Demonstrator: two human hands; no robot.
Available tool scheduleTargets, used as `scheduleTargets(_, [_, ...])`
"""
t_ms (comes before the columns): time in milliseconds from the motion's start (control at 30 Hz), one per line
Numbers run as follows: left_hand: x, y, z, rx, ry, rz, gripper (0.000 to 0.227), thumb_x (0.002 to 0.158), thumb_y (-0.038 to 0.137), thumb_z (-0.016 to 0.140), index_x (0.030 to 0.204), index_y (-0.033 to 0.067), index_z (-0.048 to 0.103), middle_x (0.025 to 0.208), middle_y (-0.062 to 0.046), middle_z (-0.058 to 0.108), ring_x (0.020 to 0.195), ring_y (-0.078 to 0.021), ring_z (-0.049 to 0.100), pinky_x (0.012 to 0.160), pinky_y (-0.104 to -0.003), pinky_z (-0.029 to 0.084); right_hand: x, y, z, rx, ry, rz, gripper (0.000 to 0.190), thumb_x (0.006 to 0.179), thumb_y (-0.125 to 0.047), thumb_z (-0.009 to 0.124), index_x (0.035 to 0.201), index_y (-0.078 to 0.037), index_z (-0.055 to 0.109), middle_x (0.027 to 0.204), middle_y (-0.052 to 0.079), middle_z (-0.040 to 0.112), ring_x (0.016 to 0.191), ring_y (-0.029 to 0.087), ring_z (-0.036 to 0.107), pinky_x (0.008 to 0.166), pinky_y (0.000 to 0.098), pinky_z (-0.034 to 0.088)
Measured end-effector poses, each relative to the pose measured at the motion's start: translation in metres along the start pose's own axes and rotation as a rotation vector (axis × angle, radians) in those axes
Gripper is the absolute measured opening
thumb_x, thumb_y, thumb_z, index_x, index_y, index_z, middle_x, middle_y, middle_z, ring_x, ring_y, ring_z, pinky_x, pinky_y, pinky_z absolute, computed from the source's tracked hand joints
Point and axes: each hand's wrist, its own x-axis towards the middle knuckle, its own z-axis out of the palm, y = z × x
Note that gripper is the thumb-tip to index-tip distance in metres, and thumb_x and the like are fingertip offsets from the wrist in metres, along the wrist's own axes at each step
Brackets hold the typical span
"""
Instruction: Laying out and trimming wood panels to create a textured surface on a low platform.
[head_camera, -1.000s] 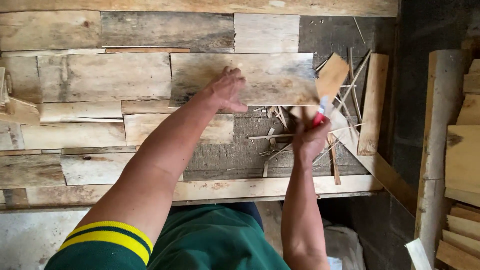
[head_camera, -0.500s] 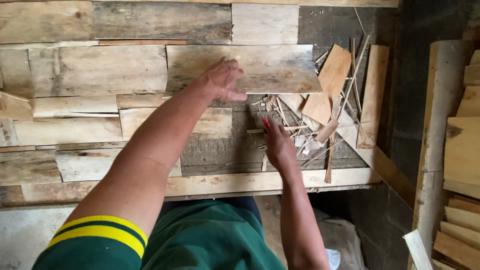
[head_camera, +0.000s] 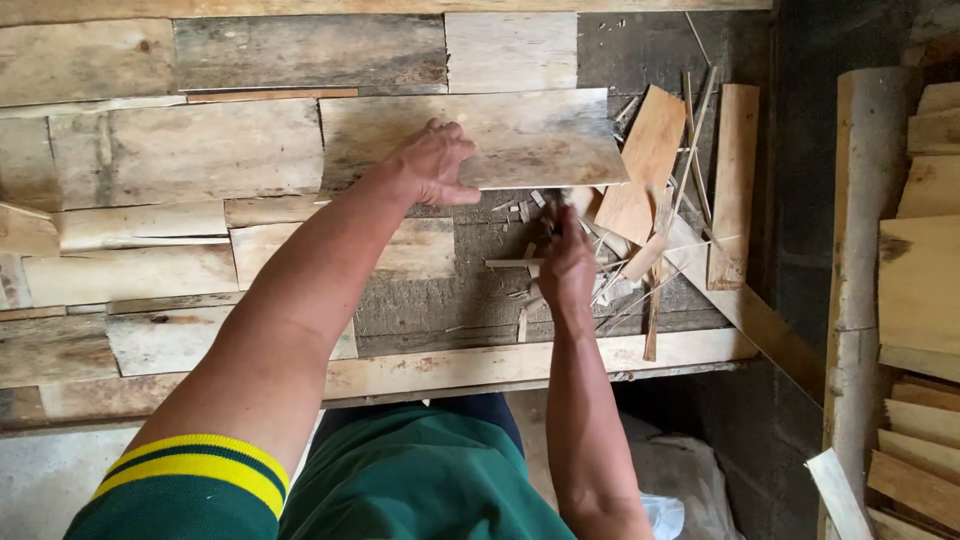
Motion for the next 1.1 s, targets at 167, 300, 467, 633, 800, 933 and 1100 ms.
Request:
scheduleTargets(167, [-0.013, 0.013, -0.005, -0.017, -0.033, -0.034, 0.098, 0.082, 0.067, 0.069, 0.155, 0.0096, 0.037, 0.157, -0.021, 0.033, 0.148, -0.0398, 0.026, 0.123, -0.052, 0.023, -0.004, 0.08, 0.006, -0.208, 0.227, -0.242, 0.05, 0.11, -0.002, 0.033, 0.159, -0.007, 0.035, 0.136, 0.025, 0.065, 0.084, 0.031, 0.068, 0.064, 0.0362, 0.056])
scheduleTargets(300, [-0.018, 0.027, -0.007, 0.131, -0.007, -0.021, 0.112, 0.078, 0.064, 0.075, 0.161, 0.0062, 0.028, 0.155, -0.025, 0.036, 0.143, -0.0401, 0.034, 0.121, -0.055, 0.03, -0.045, -0.055, -0.07, -0.39, -0.339, 0.277, 0.045, 0.112, -0.01, 0.031, 0.157, -0.01, 0.04, 0.118, 0.026, 0.071, 0.095, 0.038, 0.075, 0.078, 0.0469, 0.064])
scheduleTargets(467, [-0.01, 0.027, 0.007, 0.228, 0.07, -0.015, 0.11, 0.082, 0.071, 0.07, 0.158, 0.0061, 0.026, 0.149, -0.029, 0.036, 0.137, -0.0405, 0.035, 0.119, -0.057, 0.027, -0.041, -0.019, -0.077, -0.423, -0.383, -0.078, 0.057, 0.098, -0.005, 0.049, 0.154, -0.013, 0.044, 0.127, 0.02, 0.068, 0.114, 0.039, 0.067, 0.097, 0.0496, 0.054])
scheduleTargets(633, [-0.008, 0.036, 0.017, -0.006, 0.168, -0.134, 0.086, 0.083, 0.045, 0.078, 0.156, 0.0178, 0.039, 0.155, -0.023, 0.033, 0.138, -0.0419, 0.036, 0.114, -0.054, 0.039, 0.007, -0.054, -0.022, -0.232, -0.029, -0.41, 0.049, 0.105, -0.003, 0.044, 0.153, -0.009, 0.047, 0.142, 0.022, 0.062, 0.118, 0.039, 0.066, 0.097, 0.0471, 0.056])
scheduleTargets(800, [0.004, 0.038, 0.033, 0.089, 0.182, -0.201, 0.062, 0.079, 0.03, 0.084, 0.135, 0.0202, 0.058, 0.165, -0.022, 0.022, 0.145, -0.0446, 0.028, 0.115, -0.056, 0.037, 0.084, -0.046, 0.048, -0.236, -0.126, -0.213, 0.055, 0.106, -0.003, 0.035, 0.16, -0.011, 0.032, 0.121, 0.023, 0.062, 0.074, 0.026, 0.065, 0.051, 0.0335, 0.061])
scheduleTargets(933, [0.0, 0.039, 0.014, 0.184, 0.128, -0.126, 0.078, 0.085, 0.043, 0.08, 0.147, 0.01, 0.046, 0.166, -0.03, 0.014, 0.136, -0.0493, 0.037, 0.109, -0.055, 0.046, 0.109, -0.04, 0.07, -0.202, -0.137, -0.126, 0.058, 0.103, -0.007, 0.04, 0.16, -0.013, 0.029, 0.114, 0.017, 0.061, 0.064, 0.019, 0.059, 0.047, 0.0303, 0.057])
scheduleTargets(1100, [-0.001, 0.043, 0.0, 0.154, 0.086, -0.17, 0.097, 0.078, 0.041, 0.086, 0.156, 0.0114, 0.037, 0.162, -0.027, 0.018, 0.138, -0.0461, 0.036, 0.119, -0.054, 0.037, 0.154, 0.038, 0.123, -0.838, 0.09, -0.584, 0.046, 0.11, -0.019, 0.034, 0.153, -0.005, 0.034, 0.105, 0.005, 0.052, 0.077, 0.011, 0.051, 0.081, 0.0198, 0.049])
